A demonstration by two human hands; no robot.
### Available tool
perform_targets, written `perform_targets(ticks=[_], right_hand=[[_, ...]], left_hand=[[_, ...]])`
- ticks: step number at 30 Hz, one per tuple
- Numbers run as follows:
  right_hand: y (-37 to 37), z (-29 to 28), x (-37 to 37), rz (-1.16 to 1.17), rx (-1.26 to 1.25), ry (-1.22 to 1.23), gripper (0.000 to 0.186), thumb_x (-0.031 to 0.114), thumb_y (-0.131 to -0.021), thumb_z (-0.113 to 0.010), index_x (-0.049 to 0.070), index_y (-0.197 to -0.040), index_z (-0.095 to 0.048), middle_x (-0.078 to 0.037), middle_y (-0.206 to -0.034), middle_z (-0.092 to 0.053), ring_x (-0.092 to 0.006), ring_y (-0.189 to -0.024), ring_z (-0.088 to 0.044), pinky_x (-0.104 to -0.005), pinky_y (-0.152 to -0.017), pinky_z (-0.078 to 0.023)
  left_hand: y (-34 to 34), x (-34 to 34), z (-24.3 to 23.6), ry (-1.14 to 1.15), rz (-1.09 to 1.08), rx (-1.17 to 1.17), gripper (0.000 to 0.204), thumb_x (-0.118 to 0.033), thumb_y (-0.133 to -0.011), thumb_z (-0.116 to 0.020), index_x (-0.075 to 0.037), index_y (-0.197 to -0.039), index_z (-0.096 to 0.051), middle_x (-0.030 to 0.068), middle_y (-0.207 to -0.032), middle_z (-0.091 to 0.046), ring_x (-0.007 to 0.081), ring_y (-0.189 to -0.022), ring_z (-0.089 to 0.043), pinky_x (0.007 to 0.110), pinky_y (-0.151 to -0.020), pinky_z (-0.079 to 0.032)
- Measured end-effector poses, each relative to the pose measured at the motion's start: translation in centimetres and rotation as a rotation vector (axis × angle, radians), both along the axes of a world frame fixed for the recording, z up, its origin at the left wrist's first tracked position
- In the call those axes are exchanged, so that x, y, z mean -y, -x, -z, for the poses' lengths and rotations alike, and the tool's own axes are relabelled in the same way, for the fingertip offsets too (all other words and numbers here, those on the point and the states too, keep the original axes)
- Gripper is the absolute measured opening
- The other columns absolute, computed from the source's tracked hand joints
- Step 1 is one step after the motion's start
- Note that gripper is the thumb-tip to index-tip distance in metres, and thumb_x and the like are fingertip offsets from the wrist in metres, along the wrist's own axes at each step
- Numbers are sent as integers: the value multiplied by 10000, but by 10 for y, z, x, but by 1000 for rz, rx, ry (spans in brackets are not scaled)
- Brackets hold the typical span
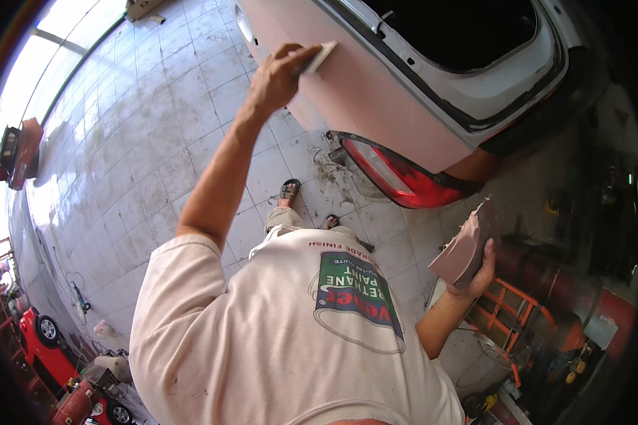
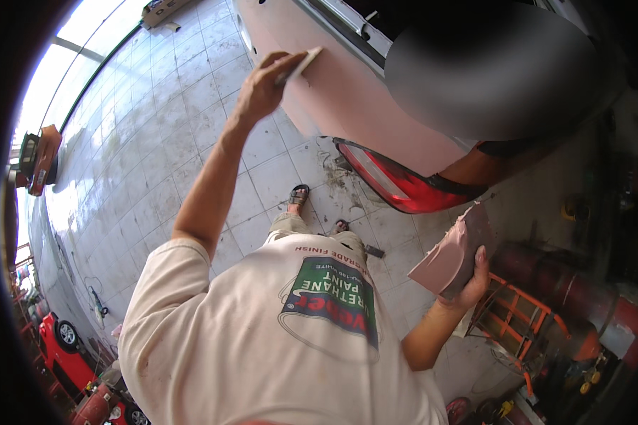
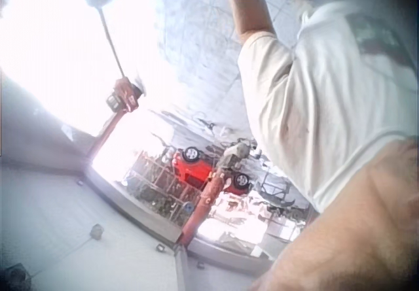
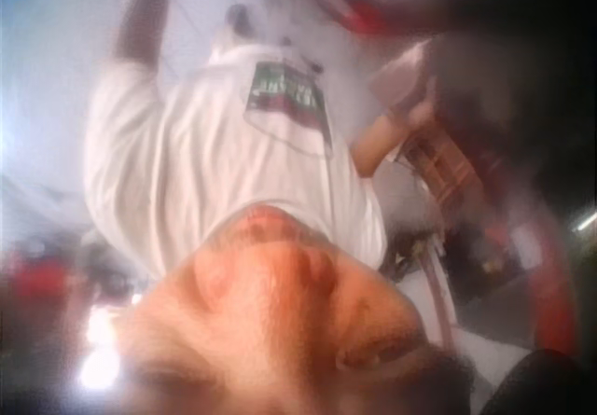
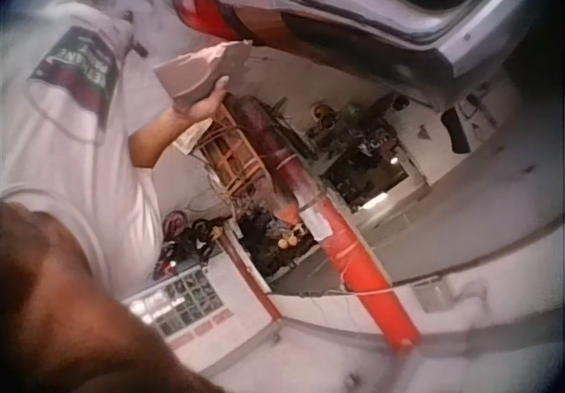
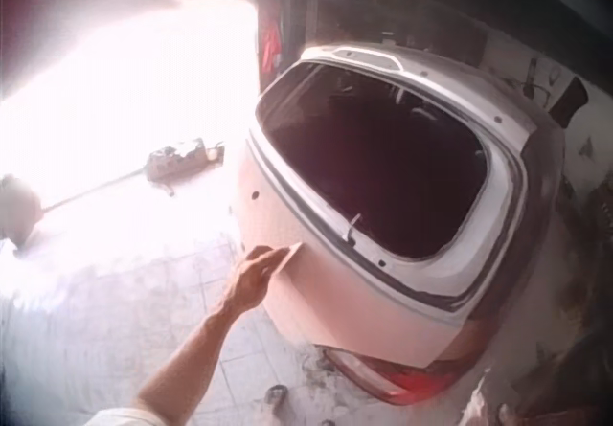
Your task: The person scoops body filler from a mixing board with a spreader and applies it to the rear quarter panel of a white car. They smooth the filler over the surface in repeated passes.
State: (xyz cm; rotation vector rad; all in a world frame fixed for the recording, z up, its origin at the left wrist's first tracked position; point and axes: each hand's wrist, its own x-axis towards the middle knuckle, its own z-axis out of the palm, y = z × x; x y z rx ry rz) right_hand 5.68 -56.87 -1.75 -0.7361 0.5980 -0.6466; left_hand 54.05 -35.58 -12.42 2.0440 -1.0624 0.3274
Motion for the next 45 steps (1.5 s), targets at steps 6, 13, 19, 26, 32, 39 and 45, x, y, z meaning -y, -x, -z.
perform_targets(ticks=[6,13,19,26,32,39,45], right_hand=[[-12,-13,8,-143,172,-55,723,553,-1165,-482,-19,-1607,-470,-166,-1481,-642,-288,-1250,-683,-456,-1029,-586],[-25,12,20,-277,284,-100,830,639,-1138,-484,-22,-1638,-440,-178,-1593,-588,-335,-1413,-614,-511,-1186,-493],[-82,103,-15,-494,246,-284,586,357,-1120,-637,-28,-1551,-541,-160,-1475,-676,-279,-1298,-696,-448,-1108,-560],[-129,36,-69,-463,304,-298,452,190,-1091,-649,-54,-1468,-603,-159,-1334,-737,-274,-1207,-735,-413,-1056,-587],[-231,-1,-116,-232,-204,923,455,269,-1159,-608,-110,-1408,-625,-157,-1294,-743,-250,-1191,-699,-368,-1080,-509],[-266,-31,-98,184,-100,427,567,339,-1137,-626,-64,-1527,-545,-191,-1468,-647,-326,-1333,-658,-468,-1116,-548],[-240,-24,-118,136,-26,293,568,371,-1154,-570,-50,-1535,-552,-189,-1475,-654,-324,-1334,-660,-475,-1132,-529]], left_hand=[[191,26,-15,-171,42,-70,794,40,-848,-765,-367,-1523,-679,27,-1471,-640,359,-1272,-655,452,-976,-648],[228,-7,-16,-4,242,-472,686,-7,-980,-713,-261,-1608,-601,91,-1501,-618,321,-1366,-623,455,-1075,-581],[232,-46,-96,410,530,-505,624,-241,-1064,-730,-100,-1642,-541,201,-1585,-545,399,-1453,-558,464,-1200,-477],[158,-87,-51,-275,486,9,621,-49,-942,-805,-251,-1522,-705,184,-1498,-649,411,-1437,-597,500,-1158,-556],[95,-98,-78,168,514,-237,594,-34,-870,-842,-183,-1440,-763,158,-1460,-700,391,-1313,-690,522,-1134,-576],[-25,-115,-14,-77,613,-133,582,25,-871,-784,-233,-1393,-786,55,-1412,-736,331,-1332,-676,500,-1142,-567],[-143,-30,-77,-152,441,384,696,52,-824,-783,-282,-1434,-753,39,-1423,-716,301,-1399,-626,463,-1182,-524]])
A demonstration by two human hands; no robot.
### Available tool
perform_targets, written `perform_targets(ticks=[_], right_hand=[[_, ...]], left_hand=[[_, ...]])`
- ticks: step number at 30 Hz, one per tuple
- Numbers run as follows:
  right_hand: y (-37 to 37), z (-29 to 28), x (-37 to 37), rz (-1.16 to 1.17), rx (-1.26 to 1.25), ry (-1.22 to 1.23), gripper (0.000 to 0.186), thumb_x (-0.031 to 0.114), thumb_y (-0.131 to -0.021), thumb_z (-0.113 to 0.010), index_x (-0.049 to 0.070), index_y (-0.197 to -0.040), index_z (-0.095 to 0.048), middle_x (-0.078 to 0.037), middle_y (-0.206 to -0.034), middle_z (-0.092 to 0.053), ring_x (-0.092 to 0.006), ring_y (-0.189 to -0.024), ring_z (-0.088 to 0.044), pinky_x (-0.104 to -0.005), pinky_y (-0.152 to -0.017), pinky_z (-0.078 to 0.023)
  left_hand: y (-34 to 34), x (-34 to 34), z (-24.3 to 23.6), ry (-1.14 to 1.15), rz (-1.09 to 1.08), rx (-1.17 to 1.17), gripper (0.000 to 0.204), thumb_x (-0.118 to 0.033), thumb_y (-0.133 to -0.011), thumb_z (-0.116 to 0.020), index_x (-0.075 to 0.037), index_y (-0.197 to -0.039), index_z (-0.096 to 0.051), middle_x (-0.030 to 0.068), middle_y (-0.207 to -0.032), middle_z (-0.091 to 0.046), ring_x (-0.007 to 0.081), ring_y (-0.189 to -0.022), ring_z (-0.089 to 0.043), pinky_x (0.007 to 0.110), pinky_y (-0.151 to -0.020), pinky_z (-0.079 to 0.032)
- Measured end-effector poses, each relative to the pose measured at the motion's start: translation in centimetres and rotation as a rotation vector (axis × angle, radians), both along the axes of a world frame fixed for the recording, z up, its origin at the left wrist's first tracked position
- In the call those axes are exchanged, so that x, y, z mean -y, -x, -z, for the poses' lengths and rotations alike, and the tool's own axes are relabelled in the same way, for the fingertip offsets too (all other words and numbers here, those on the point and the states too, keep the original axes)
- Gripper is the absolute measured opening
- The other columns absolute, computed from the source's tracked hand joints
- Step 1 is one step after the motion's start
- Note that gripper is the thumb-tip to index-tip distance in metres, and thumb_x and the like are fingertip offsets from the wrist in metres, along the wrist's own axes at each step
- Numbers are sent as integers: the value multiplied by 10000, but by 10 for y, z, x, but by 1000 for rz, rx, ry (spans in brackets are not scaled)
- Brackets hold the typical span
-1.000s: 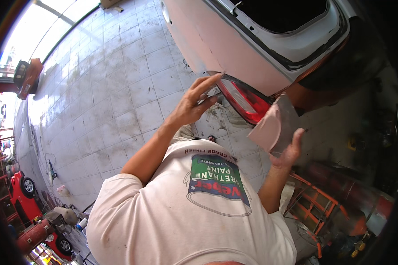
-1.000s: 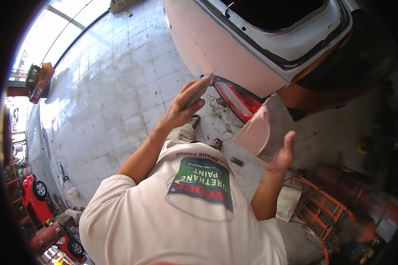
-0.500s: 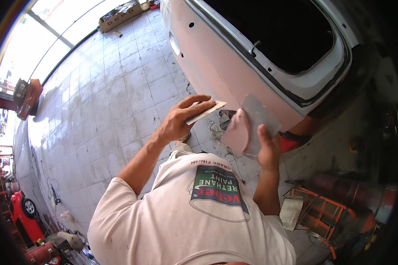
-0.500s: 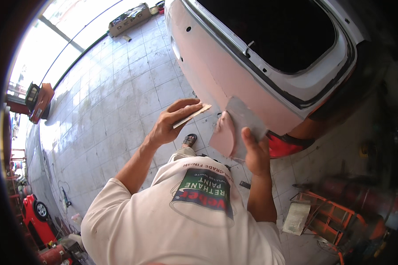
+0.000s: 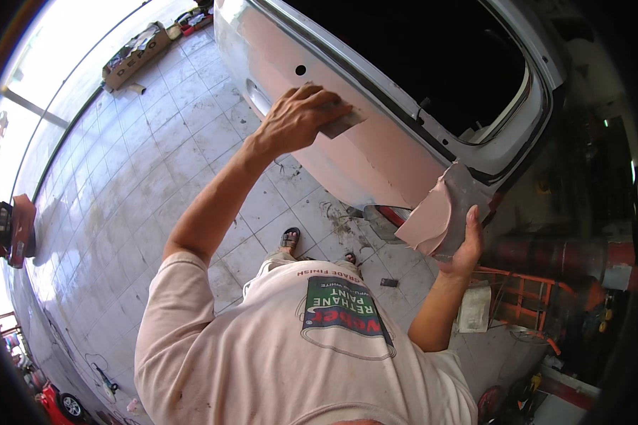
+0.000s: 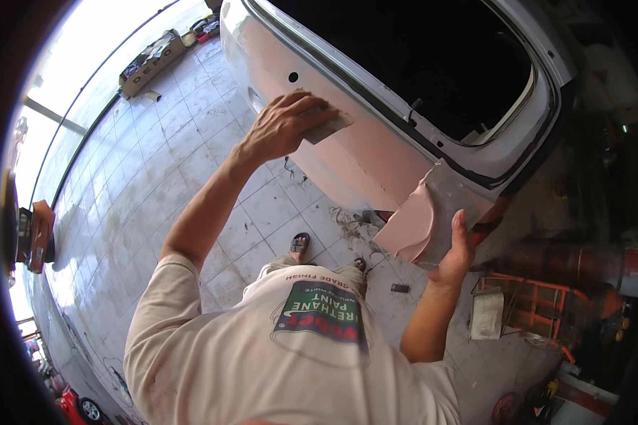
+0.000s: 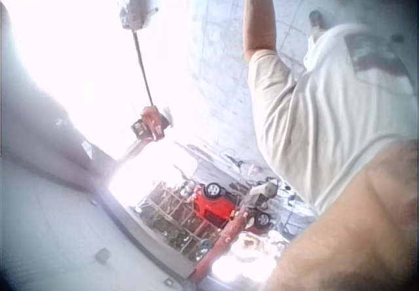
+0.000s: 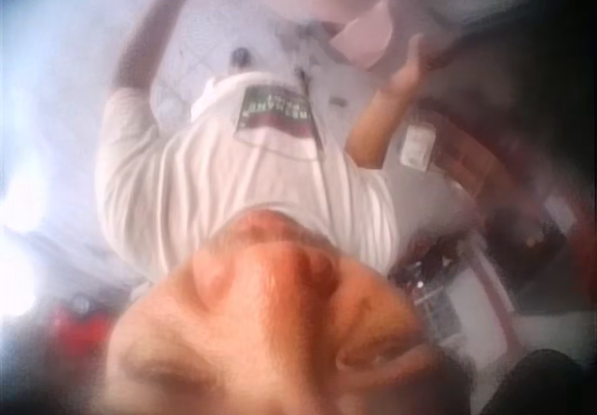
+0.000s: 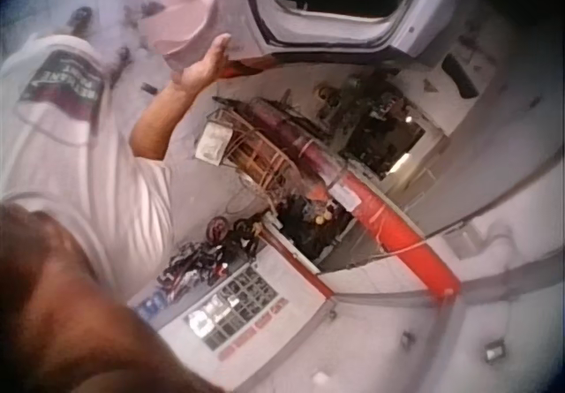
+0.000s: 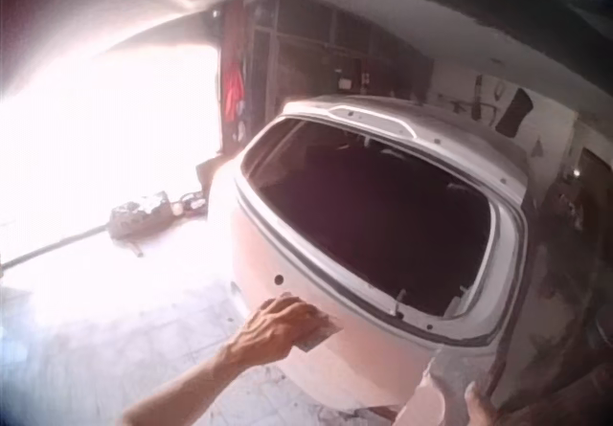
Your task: The person scoops body filler from a mixing board with a spreader and applies it to the rear quarter panel of a white car. They smooth the filler over the surface in repeated passes.
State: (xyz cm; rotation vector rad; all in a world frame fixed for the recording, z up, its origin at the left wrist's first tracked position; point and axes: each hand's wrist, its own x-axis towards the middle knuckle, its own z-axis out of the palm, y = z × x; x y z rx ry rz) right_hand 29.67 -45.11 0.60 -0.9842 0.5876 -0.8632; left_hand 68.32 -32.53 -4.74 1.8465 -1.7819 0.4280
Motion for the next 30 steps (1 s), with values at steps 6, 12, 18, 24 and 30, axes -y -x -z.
perform_targets(ticks=[6,12,18,24,30], right_hand=[[31,15,-25,21,-88,-81,578,388,-1139,-601,-50,-1516,-564,-180,-1445,-671,-300,-1308,-670,-452,-1121,-533],[54,32,-20,92,41,-131,562,382,-1152,-587,-65,-1493,-574,-179,-1413,-690,-289,-1280,-690,-435,-1074,-563],[43,24,-6,66,59,-111,570,377,-1151,-595,-76,-1496,-567,-178,-1433,-679,-287,-1284,-685,-432,-1090,-551],[4,12,-9,94,-83,-39,654,431,-1149,-599,-84,-1541,-507,-189,-1484,-634,-305,-1335,-644,-443,-1125,-525],[-50,14,-7,-121,-515,364,517,381,-1176,-579,-96,-1359,-655,-141,-1322,-706,-236,-1220,-650,-380,-1096,-474]], left_hand=[[21,37,11,-22,-50,-47,722,54,-829,-777,-312,-1451,-749,14,-1492,-675,288,-1458,-578,513,-1209,-463],[24,-10,32,-121,88,4,602,31,-881,-729,-270,-1401,-773,2,-1458,-694,262,-1417,-611,497,-1136,-516],[-24,36,-8,-18,-84,-209,507,-25,-956,-716,-268,-1396,-779,68,-1433,-704,326,-1329,-673,481,-1081,-580],[59,17,19,-40,-107,-73,601,25,-872,-741,-292,-1381,-792,62,-1367,-726,323,-1285,-678,485,-1019,-591],[52,-32,1,114,234,-668,548,33,-883,-801,-240,-1358,-818,92,-1366,-746,316,-1201,-727,414,-1050,-611]])
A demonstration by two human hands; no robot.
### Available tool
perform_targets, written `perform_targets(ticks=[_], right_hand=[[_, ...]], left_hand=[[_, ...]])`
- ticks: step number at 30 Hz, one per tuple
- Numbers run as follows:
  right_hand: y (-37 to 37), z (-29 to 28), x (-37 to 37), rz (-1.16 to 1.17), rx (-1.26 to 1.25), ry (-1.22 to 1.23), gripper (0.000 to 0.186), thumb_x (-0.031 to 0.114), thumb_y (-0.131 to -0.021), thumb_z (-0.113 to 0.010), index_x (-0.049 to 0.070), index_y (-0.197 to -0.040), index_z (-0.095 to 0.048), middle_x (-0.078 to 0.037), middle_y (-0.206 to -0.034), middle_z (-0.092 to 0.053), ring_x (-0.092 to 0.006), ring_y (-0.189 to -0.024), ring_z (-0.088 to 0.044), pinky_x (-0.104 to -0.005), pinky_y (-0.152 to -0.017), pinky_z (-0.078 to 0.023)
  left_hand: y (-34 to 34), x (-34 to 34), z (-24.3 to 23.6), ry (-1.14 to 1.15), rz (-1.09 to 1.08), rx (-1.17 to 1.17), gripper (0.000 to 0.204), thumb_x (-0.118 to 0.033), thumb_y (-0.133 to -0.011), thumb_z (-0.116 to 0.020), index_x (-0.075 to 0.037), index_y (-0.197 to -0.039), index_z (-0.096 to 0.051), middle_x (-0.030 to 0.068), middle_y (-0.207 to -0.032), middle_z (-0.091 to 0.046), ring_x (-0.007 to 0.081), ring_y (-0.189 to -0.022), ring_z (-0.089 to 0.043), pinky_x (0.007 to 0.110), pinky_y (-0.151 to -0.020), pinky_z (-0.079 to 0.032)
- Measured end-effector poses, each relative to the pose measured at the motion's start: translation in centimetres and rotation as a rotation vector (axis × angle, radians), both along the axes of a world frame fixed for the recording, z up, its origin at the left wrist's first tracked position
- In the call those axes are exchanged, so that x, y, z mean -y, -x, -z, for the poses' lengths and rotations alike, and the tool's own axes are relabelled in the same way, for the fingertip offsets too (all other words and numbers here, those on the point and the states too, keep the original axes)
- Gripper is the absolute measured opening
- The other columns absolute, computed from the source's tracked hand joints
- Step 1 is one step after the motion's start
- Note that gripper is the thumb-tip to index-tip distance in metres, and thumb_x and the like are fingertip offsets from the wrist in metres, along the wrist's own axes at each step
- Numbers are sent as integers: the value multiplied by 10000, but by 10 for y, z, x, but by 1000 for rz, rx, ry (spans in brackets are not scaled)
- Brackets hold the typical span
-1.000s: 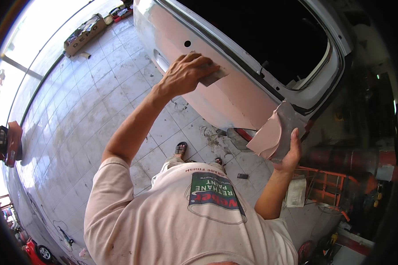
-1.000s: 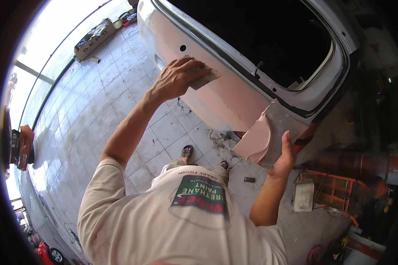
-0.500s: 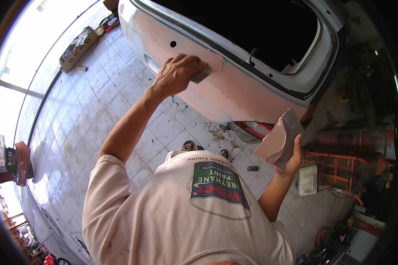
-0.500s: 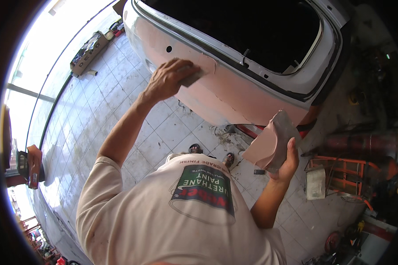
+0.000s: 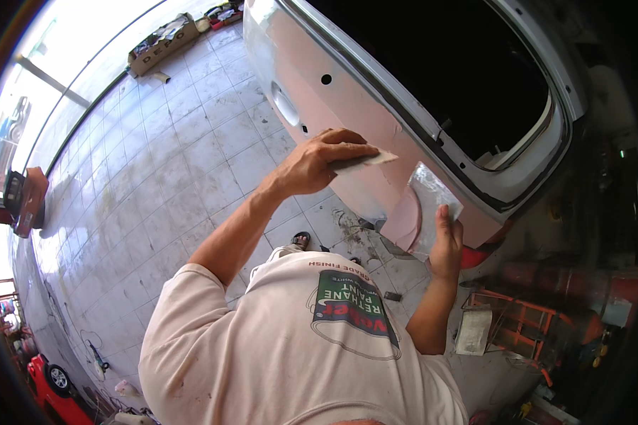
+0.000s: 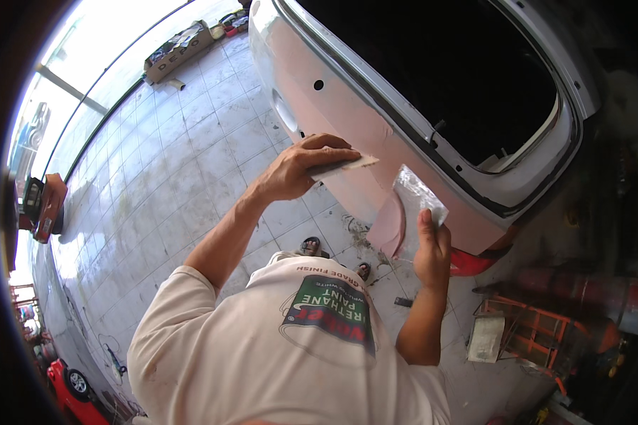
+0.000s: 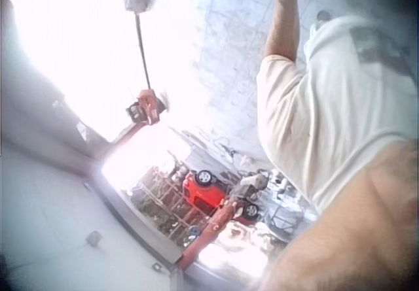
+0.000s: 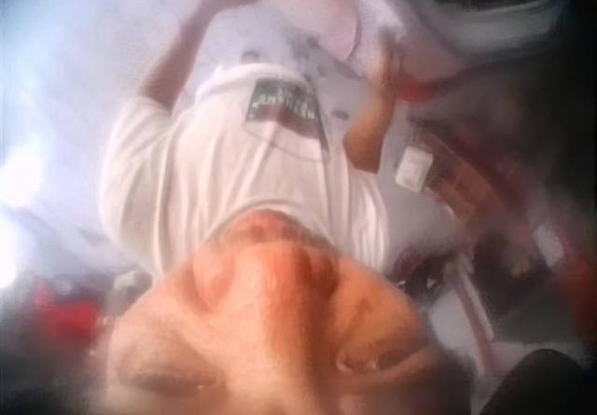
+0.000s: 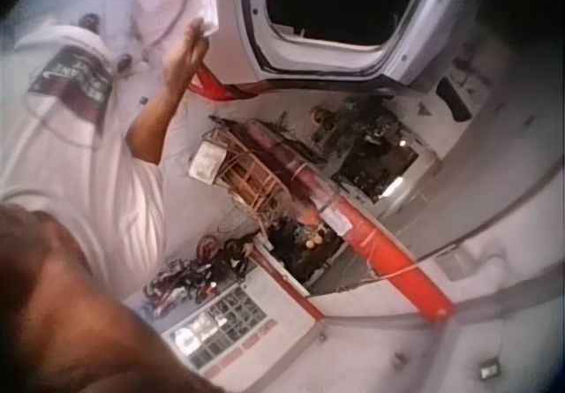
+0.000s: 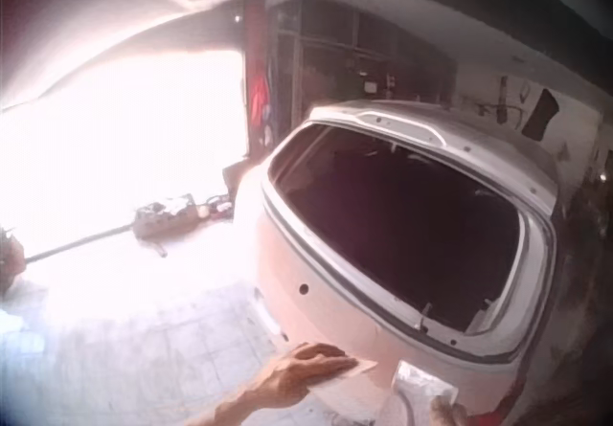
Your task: The person scoops body filler from a mixing board with a spreader and applies it to the rear quarter panel of a white car. They smooth the filler over the surface in repeated passes.
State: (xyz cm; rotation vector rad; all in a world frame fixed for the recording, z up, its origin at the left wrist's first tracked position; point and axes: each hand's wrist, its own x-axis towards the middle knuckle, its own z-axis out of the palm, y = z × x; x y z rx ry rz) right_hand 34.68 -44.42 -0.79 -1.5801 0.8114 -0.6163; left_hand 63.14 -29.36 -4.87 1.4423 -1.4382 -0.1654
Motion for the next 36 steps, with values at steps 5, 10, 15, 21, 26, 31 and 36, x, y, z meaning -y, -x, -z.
perform_targets(ticks=[5,10,15,21,26,31,36], right_hand=[[-61,-3,8,-203,-17,90,622,450,-1152,-625,-115,-1412,-596,-175,-1353,-669,-223,-1212,-640,-366,-1086,-498],[-75,-13,31,100,367,-184,630,420,-1111,-695,-116,-1425,-584,-216,-1413,-660,-297,-1281,-678,-429,-1094,-554],[-51,2,46,222,232,36,538,370,-1126,-683,-102,-1375,-613,-184,-1378,-668,-250,-1263,-645,-404,-1100,-520],[-25,11,28,335,102,-84,567,369,-1139,-640,-117,-1426,-585,-206,-1423,-661,-295,-1315,-645,-454,-1138,-512],[-67,-8,15,337,120,-206,594,389,-1146,-623,-111,-1465,-595,-191,-1470,-658,-280,-1346,-640,-422,-1166,-488],[-208,-44,-5,47,21,-114,532,459,-1159,-601,-51,-1236,-732,-71,-1127,-722,-146,-1033,-632,-314,-926,-500],[-270,-50,-20,-234,111,475,583,499,-1178,-541,-42,-1097,-742,-52,-883,-718,-112,-835,-620,-313,-783,-488]], left_hand=[[45,-20,-6,-95,161,17,611,49,-852,-800,-236,-1392,-800,73,-1363,-751,298,-1296,-686,453,-1117,-580],[-41,-51,40,-306,30,-202,529,25,-1002,-686,-210,-1475,-730,88,-1477,-721,296,-1320,-697,461,-1139,-579],[-235,-8,13,-369,-448,-154,554,-12,-1064,-562,-116,-1607,-591,76,-1504,-707,271,-1207,-727,410,-1123,-575],[-339,53,31,-323,-562,115,523,-57,-1065,-541,-261,-1524,-688,144,-1456,-723,334,-1306,-714,439,-1109,-573],[-240,40,38,-233,-533,194,543,-18,-980,-601,-218,-1468,-732,140,-1333,-757,342,-1173,-756,451,-1021,-618],[-237,-10,-6,-220,-155,-186,492,20,-1010,-664,-186,-1449,-748,117,-1361,-762,309,-1232,-742,452,-1043,-622],[-138,-32,-34,-29,129,-166,542,0,-940,-794,-206,-1441,-760,96,-1350,-765,303,-1218,-743,415,-1055,-630]])
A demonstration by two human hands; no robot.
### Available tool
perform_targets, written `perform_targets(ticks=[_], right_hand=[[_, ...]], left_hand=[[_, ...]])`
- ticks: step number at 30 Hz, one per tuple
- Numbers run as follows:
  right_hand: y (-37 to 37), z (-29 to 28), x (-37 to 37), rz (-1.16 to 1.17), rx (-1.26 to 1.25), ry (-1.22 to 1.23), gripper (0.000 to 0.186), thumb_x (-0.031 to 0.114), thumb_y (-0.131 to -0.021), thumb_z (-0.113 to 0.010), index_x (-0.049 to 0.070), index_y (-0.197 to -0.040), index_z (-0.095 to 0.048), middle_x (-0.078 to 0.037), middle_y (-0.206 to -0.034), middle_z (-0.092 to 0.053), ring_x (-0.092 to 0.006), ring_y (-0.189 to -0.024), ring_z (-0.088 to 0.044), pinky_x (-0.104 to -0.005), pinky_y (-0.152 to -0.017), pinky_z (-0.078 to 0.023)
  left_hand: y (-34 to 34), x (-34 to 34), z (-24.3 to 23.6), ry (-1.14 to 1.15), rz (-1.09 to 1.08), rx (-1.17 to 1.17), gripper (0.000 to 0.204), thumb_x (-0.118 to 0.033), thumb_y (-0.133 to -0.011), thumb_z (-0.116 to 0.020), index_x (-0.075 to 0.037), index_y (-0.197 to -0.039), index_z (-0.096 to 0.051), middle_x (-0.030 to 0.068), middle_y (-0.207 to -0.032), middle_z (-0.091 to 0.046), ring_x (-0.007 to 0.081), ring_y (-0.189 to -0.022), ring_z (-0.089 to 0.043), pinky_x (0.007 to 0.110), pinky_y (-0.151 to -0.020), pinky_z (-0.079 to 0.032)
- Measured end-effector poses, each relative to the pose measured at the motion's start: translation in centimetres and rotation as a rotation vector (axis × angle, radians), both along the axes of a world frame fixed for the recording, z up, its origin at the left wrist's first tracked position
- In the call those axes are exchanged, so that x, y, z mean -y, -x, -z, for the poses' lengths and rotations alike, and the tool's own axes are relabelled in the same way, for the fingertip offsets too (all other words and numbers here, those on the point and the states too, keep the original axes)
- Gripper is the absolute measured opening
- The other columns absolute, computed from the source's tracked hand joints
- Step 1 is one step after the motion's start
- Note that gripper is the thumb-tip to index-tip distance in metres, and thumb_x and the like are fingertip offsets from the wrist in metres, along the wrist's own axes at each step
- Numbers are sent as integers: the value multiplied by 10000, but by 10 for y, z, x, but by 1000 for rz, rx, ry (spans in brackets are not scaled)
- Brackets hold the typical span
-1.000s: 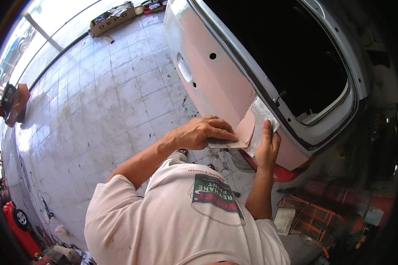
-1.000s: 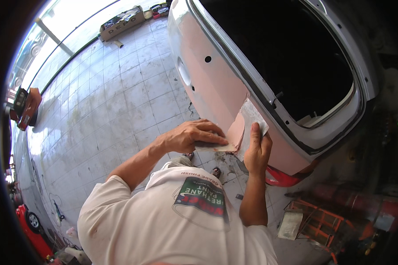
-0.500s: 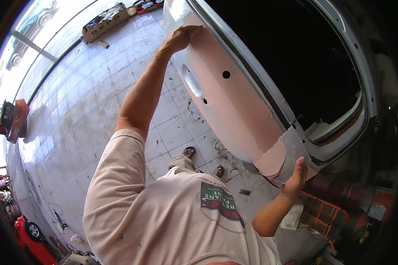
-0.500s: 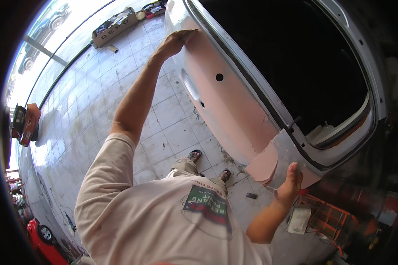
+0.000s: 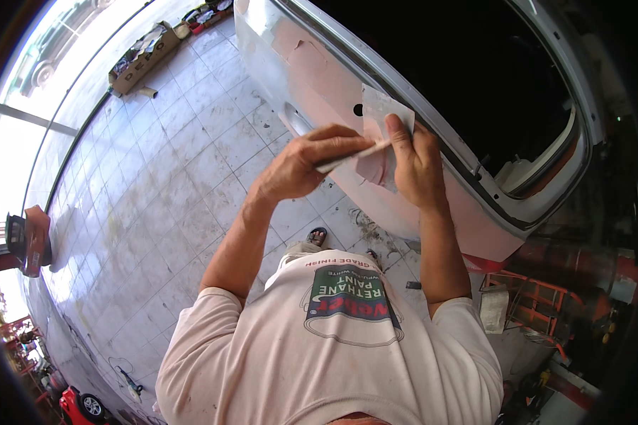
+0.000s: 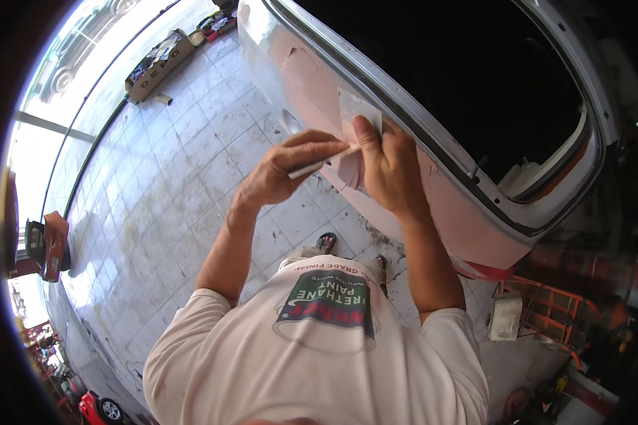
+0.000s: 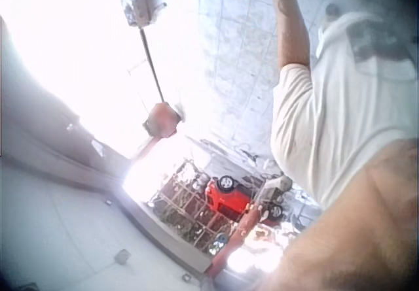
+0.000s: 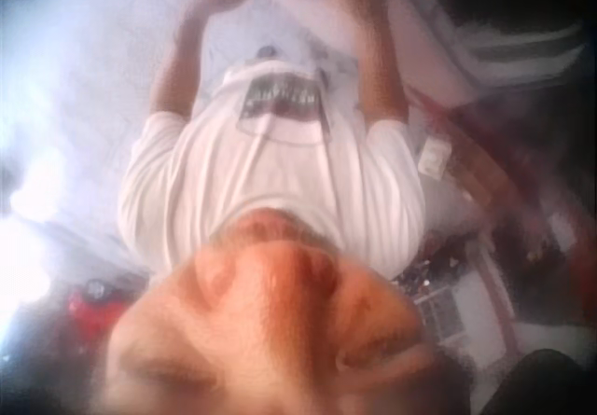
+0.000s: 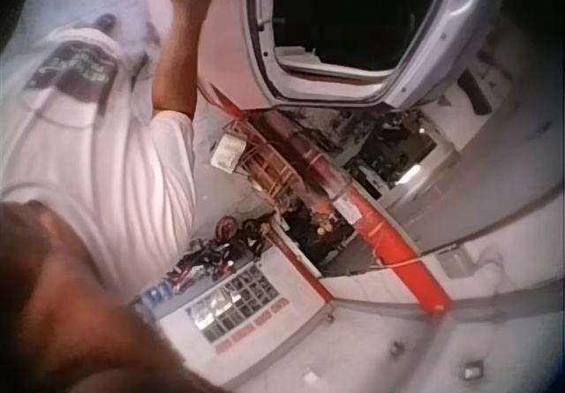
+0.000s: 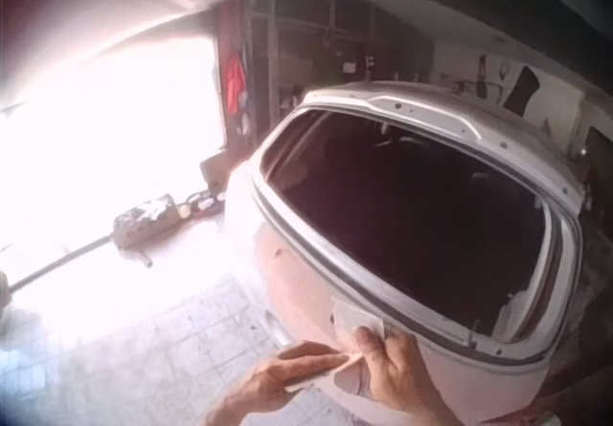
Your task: The person scoops body filler from a mixing board with a spreader and applies it to the rear quarter panel of a white car. They smooth the filler over the surface in repeated passes.
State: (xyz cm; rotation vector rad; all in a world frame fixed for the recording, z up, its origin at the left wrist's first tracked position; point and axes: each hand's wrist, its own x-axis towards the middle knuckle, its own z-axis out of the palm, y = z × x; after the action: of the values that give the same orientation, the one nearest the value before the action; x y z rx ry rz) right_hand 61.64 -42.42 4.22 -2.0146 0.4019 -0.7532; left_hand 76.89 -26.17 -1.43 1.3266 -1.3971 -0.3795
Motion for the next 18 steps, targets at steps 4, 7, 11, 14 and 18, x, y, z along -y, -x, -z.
perform_targets(ticks=[4,7,11,14,18], right_hand=[[41,-3,20,166,-145,-243,493,455,-1159,-608,-12,-1165,-767,-84,-1063,-756,-175,-974,-672,-340,-912,-519],[100,-8,46,215,-41,-269,488,432,-1156,-621,-33,-1181,-765,-88,-1054,-771,-158,-954,-662,-343,-892,-520],[166,-27,41,86,-391,-138,492,395,-1153,-622,-82,-1178,-743,-164,-1004,-792,-187,-906,-680,-368,-867,-533],[208,16,33,4,-728,-168,513,380,-1131,-644,-126,-1130,-734,-264,-959,-771,-290,-853,-698,-408,-850,-553],[315,160,-4,191,-1287,-259,656,483,-1087,-608,-157,-1053,-749,-399,-997,-736,-514,-961,-764,-521,-882,-588]], left_hand=[[20,-17,40,-171,119,154,441,-60,-993,-770,-184,-1416,-777,96,-1351,-771,310,-1232,-743,419,-1061,-619],[-12,0,47,-116,-154,448,534,37,-926,-727,-265,-1361,-801,30,-1354,-784,254,-1254,-738,386,-1051,-633],[-76,52,22,37,-287,883,588,30,-849,-753,-249,-1365,-800,25,-1368,-770,258,-1321,-698,420,-1183,-554],[-84,76,36,64,-297,988,620,68,-839,-726,-258,-1361,-803,5,-1384,-759,251,-1356,-673,425,-1219,-521],[-88,70,51,40,-194,949,680,110,-810,-707,-269,-1368,-797,3,-1379,-760,262,-1345,-679,440,-1212,-525]])
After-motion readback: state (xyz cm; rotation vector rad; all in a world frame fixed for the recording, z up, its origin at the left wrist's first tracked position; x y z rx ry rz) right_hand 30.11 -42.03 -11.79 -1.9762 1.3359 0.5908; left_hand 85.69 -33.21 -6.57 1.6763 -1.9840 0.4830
